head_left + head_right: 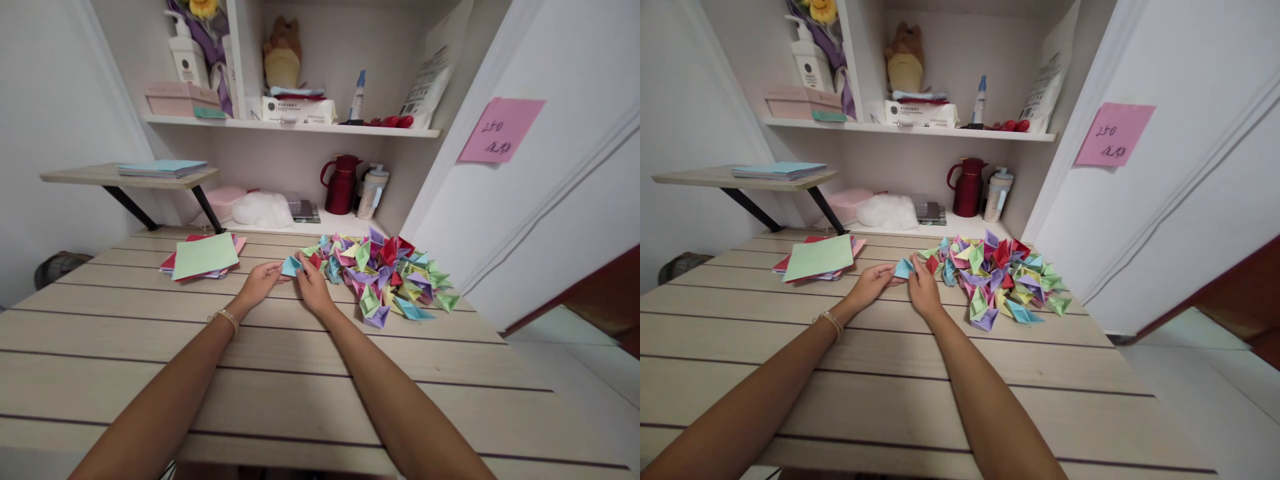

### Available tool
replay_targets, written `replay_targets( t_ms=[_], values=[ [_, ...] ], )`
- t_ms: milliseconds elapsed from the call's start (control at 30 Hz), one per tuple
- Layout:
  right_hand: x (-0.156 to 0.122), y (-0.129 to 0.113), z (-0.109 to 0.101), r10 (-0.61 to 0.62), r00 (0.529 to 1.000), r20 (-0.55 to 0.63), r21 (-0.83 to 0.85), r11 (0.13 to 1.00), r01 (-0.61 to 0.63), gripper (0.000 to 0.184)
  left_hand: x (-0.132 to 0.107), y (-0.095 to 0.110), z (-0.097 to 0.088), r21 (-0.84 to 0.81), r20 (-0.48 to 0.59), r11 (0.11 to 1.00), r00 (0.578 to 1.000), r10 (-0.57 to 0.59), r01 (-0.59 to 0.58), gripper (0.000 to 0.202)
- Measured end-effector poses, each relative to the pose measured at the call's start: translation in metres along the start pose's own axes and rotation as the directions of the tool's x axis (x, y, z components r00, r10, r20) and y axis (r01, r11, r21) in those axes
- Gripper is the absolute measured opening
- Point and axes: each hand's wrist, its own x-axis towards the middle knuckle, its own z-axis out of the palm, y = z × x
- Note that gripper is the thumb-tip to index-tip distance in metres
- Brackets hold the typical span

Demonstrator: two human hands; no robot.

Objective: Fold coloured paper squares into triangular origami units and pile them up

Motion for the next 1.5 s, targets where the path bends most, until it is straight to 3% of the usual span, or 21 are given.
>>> replay_targets(
  t_ms=[133,300,433,567,733,833,967,1133,1267,1400,1500],
  values=[
    [0.0,-0.002,0.0,-0.038,0.998,0.047,-0.049,0.998,0.041,0.049,0.001,0.0,-0.001,-0.009,0.005,1.0,1.0,-0.002,0.002,0.046],
    [-0.001,-0.01,-0.003,-0.027,1.0,0.001,-0.04,0.999,0.027,0.041,-0.001,0.004,0.0,0.006,0.024,1.0,1.0,-0.004,0.004,0.043],
    [0.0,-0.01,-0.005,0.046,0.993,-0.105,0.066,0.997,-0.039,0.033,-0.002,0.006,-0.001,0.029,0.031,0.999,0.999,-0.032,0.031,0.046],
    [0.001,-0.007,-0.005,0.152,0.981,-0.117,0.187,0.974,-0.128,0.029,-0.003,0.007,-0.003,0.059,-0.009,0.997,0.999,-0.043,0.043,0.058],
    [0.002,-0.007,-0.004,0.158,0.981,-0.109,0.247,0.961,-0.128,0.028,-0.003,0.006,-0.004,0.043,-0.032,0.999,0.999,-0.026,0.027,0.037],
    [0.002,-0.005,-0.004,0.158,0.983,-0.099,0.306,0.944,-0.121,0.036,-0.004,0.008,-0.004,0.026,-0.064,1.0,0.998,-0.011,0.012,0.036],
    [0.001,-0.005,-0.003,0.199,0.98,0.017,0.406,0.894,-0.189,0.032,-0.004,0.009,-0.004,0.01,-0.096,1.0,0.995,-0.012,0.013,0.036],
    [0.002,-0.012,-0.003,0.244,0.97,-0.012,0.398,0.891,-0.219,0.03,-0.002,0.006,-0.003,0.067,-0.129,0.998,0.992,0.014,-0.005,0.024],
    [0.001,-0.012,-0.003,0.265,0.964,-0.031,0.41,0.883,-0.229,0.032,-0.003,0.006,-0.003,0.079,-0.092,0.997,0.996,0.007,0.0,0.028],
    [0.001,-0.005,-0.002,0.276,0.961,0.006,0.403,0.879,-0.255,0.031,-0.003,0.007,-0.002,0.029,-0.013,0.999,0.999,-0.04,0.041,0.049],
    [0.001,-0.003,-0.002,0.251,0.968,0.028,0.355,0.902,-0.244,0.03,-0.002,0.005,-0.002,0.031,-0.004,0.997,0.998,-0.069,0.069,0.042]
  ],
)
